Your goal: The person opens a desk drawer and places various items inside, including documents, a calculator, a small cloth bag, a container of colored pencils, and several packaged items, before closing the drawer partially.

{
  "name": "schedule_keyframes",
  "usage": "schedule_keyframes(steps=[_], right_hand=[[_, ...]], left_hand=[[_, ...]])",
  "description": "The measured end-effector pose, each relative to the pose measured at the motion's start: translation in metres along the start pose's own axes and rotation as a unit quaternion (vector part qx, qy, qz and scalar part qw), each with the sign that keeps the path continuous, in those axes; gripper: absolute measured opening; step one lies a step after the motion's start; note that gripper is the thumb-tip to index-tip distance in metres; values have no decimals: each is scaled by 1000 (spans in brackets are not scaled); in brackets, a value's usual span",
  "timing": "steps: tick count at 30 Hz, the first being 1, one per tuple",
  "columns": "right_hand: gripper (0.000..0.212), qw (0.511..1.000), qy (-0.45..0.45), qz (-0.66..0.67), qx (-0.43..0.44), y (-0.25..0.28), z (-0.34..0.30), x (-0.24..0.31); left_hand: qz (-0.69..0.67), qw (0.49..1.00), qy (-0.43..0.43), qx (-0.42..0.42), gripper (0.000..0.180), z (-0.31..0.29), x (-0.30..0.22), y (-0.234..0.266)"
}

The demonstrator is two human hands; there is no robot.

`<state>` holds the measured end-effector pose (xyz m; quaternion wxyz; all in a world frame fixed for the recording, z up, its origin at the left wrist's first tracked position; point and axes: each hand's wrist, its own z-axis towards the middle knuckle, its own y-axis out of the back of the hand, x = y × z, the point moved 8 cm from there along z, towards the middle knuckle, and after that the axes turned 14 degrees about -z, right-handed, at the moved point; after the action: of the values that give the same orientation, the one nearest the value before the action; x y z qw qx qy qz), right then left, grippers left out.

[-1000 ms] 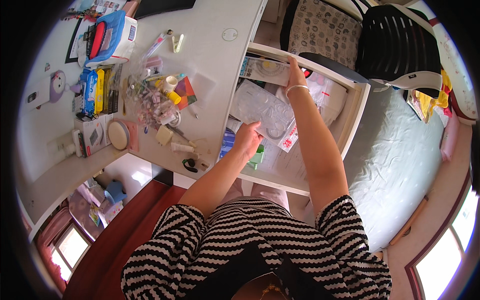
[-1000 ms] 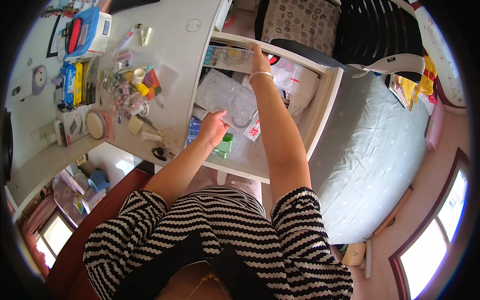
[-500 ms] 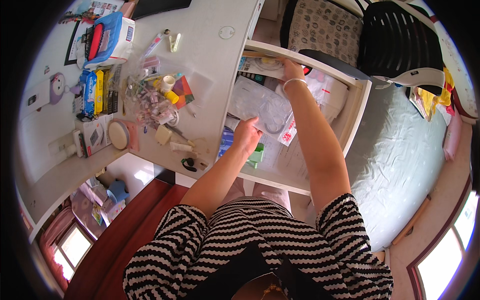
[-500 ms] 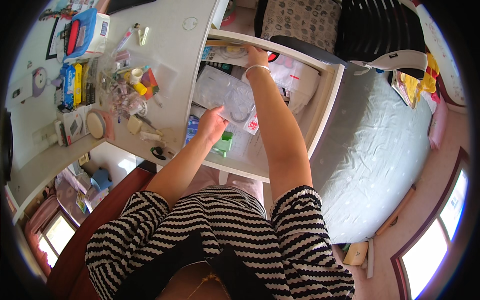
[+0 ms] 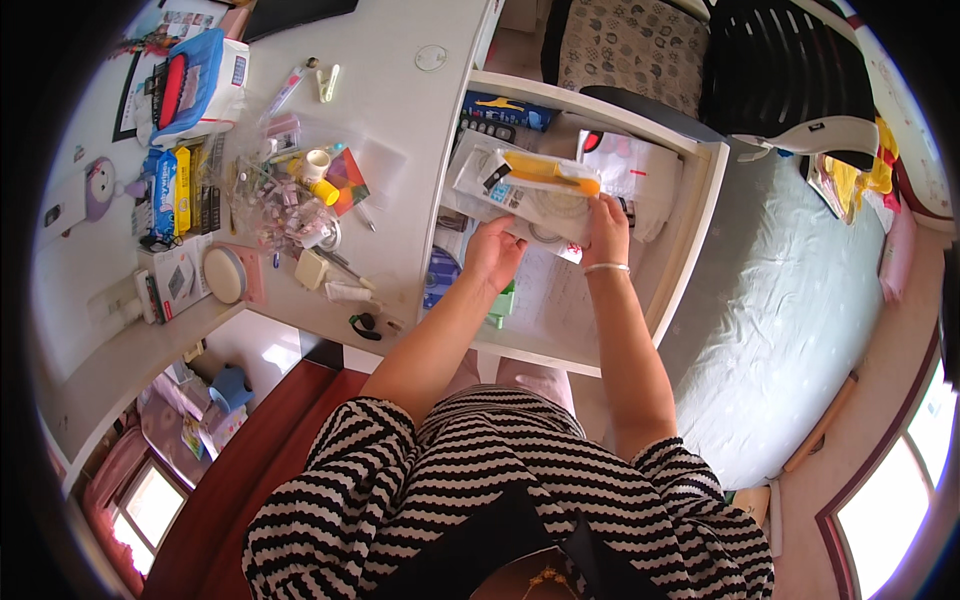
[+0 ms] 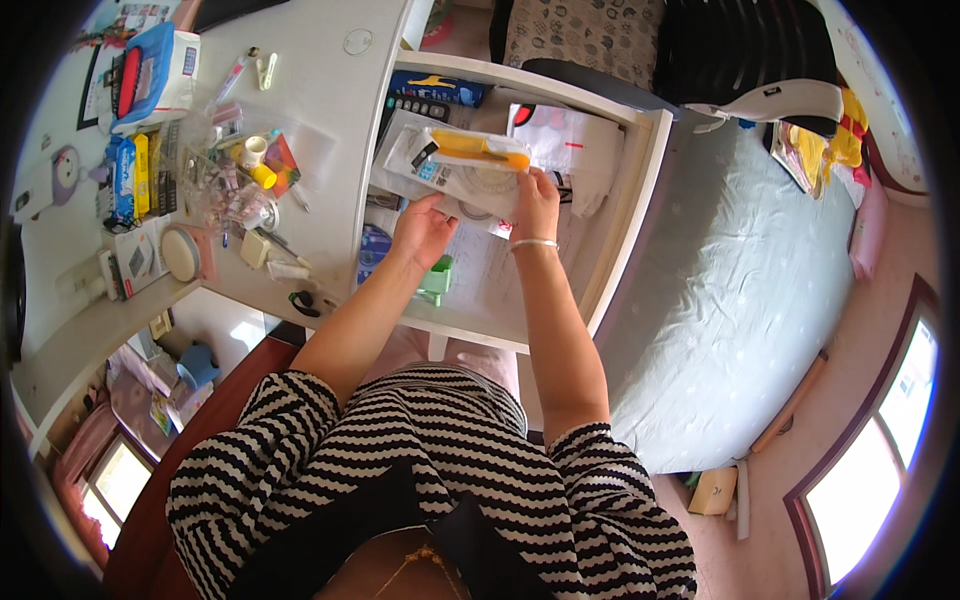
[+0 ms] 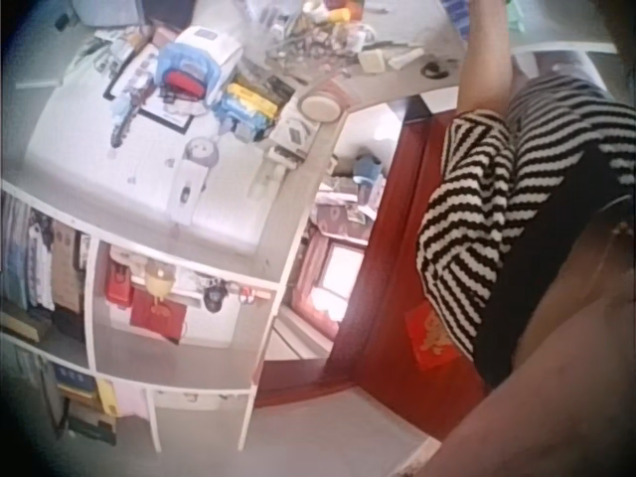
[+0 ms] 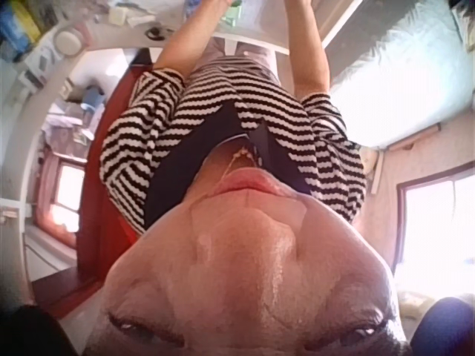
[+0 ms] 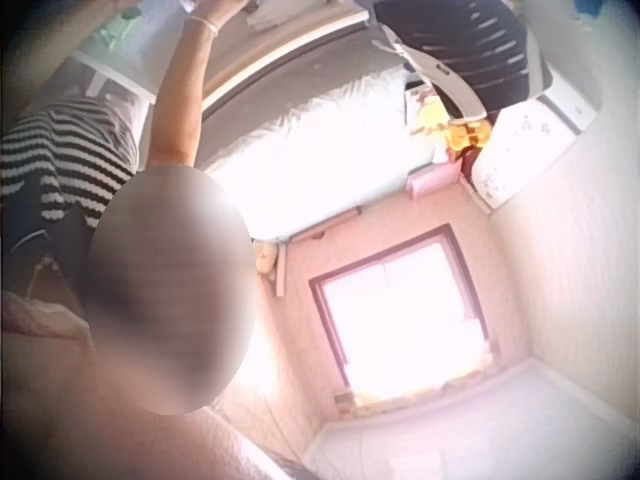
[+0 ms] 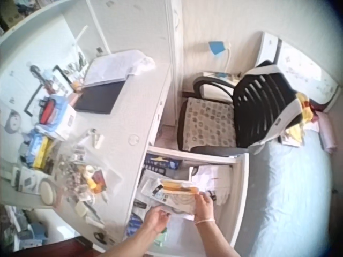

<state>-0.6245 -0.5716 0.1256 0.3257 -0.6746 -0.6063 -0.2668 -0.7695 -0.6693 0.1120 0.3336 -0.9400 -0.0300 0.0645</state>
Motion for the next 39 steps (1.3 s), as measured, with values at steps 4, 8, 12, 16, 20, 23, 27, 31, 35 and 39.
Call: schedule_keyframes(steps=[4, 8, 12, 16, 20, 23, 27, 31, 35, 39], right_hand=[[16, 999, 4, 27, -32, 18, -25, -18], [15, 999, 14, -39, -16, 22, -38, -29], [32, 935, 199, -277, -97, 30, -66, 3], [40, 922, 236, -284, -116, 53, -64, 1], [33, 967, 176, -180, 48, 11, -57, 10], [29, 928, 218, -302, 25, -11, -40, 33], [29, 894, 273, -356, 5, -32, -12, 48], [30, 879, 257, -401, 10, -47, 12, 42], [31, 863, 282, -417, -44, -58, 25, 40], [32, 867, 260, -420, -63, -56, 31, 39]], left_hand=[[6, 997, 42, 70, 31, -2, 14, 2], [20, 995, 69, 70, 41, -16, 25, -18], [53, 998, 19, 33, 45, -6, 19, -6], [25, 998, 42, 35, 44, -5, 13, -8], [10, 999, 30, 39, 41, 2, 5, -25], [-2, 999, 4, 37, 40, 17, -9, -32], [2, 999, -35, 19, 38, 26, -24, -53], [-2, 997, -72, 27, 39, 51, -45, -51], [-21, 995, -95, 19, 36, 67, -53, -44], [-32, 996, -79, -16, 35, 69, -52, -39]])
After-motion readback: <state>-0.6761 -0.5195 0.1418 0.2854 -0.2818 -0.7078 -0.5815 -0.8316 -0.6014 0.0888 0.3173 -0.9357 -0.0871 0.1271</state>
